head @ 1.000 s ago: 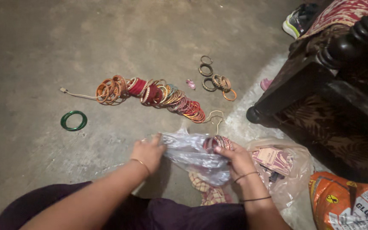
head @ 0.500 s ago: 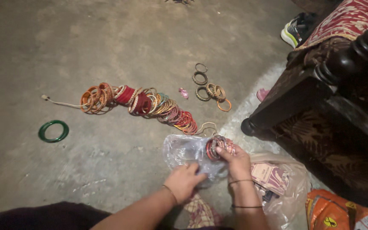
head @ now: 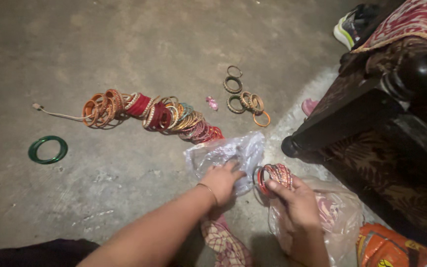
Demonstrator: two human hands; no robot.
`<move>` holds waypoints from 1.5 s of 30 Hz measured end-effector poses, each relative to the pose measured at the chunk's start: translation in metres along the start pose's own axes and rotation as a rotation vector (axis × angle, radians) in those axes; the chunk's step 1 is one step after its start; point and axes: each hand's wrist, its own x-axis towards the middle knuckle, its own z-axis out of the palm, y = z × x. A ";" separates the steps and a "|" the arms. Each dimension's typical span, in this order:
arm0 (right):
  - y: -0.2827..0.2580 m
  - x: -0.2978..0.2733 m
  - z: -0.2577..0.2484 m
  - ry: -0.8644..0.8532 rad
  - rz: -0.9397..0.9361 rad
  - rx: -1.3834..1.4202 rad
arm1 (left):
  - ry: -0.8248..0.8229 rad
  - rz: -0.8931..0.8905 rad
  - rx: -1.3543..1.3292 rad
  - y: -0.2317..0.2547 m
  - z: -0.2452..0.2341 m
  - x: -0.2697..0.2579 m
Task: The person sits on the floor and handles multiple bangles, wiping them with a cloth and arranging them into small stacks. They also open a plastic bag and place some bangles inside, then continue to wipe and stack additional bangles.
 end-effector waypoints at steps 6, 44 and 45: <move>0.021 -0.015 0.074 -0.213 0.016 0.207 | 0.325 -0.209 -1.044 -0.017 -0.039 -0.046; 0.165 0.013 0.259 -0.668 -0.810 -1.449 | 0.110 -0.601 -0.519 -0.229 -0.032 -0.137; 0.165 0.014 0.258 -0.682 -0.858 -1.428 | 0.121 -0.593 -0.502 -0.228 -0.033 -0.136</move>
